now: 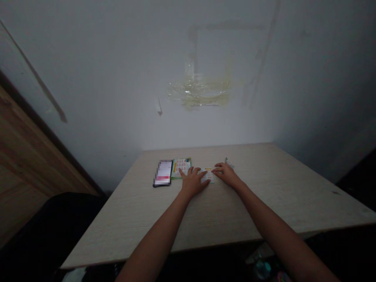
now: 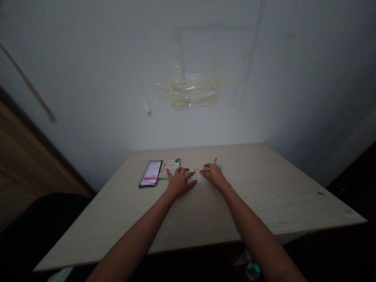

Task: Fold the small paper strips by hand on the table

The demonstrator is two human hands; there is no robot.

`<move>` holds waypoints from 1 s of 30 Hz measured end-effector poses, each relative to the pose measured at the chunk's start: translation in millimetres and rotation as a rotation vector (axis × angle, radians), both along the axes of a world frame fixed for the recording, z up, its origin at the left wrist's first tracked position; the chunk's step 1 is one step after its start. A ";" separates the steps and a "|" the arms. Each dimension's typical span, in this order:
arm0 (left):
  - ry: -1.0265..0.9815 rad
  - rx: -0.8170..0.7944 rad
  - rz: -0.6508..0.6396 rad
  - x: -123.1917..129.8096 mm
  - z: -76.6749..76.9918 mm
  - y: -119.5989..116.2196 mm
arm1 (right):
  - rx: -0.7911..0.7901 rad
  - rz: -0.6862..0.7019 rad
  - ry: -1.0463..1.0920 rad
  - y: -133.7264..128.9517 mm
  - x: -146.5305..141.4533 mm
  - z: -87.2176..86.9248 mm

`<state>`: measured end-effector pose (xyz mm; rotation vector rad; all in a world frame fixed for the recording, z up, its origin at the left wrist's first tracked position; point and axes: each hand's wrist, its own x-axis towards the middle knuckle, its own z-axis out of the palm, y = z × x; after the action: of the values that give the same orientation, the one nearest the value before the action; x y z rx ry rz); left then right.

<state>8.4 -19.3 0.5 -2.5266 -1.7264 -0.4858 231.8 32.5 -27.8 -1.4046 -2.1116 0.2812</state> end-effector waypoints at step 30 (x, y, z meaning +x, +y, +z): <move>0.005 0.004 -0.002 -0.1 -3.0 2.0 | 0.020 -0.080 -0.050 -6.7 -10.0 7.1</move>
<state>8.3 -17.3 -2.5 -2.5255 -1.7194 -0.4825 221.7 25.8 -20.6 -1.4947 -2.0858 0.1946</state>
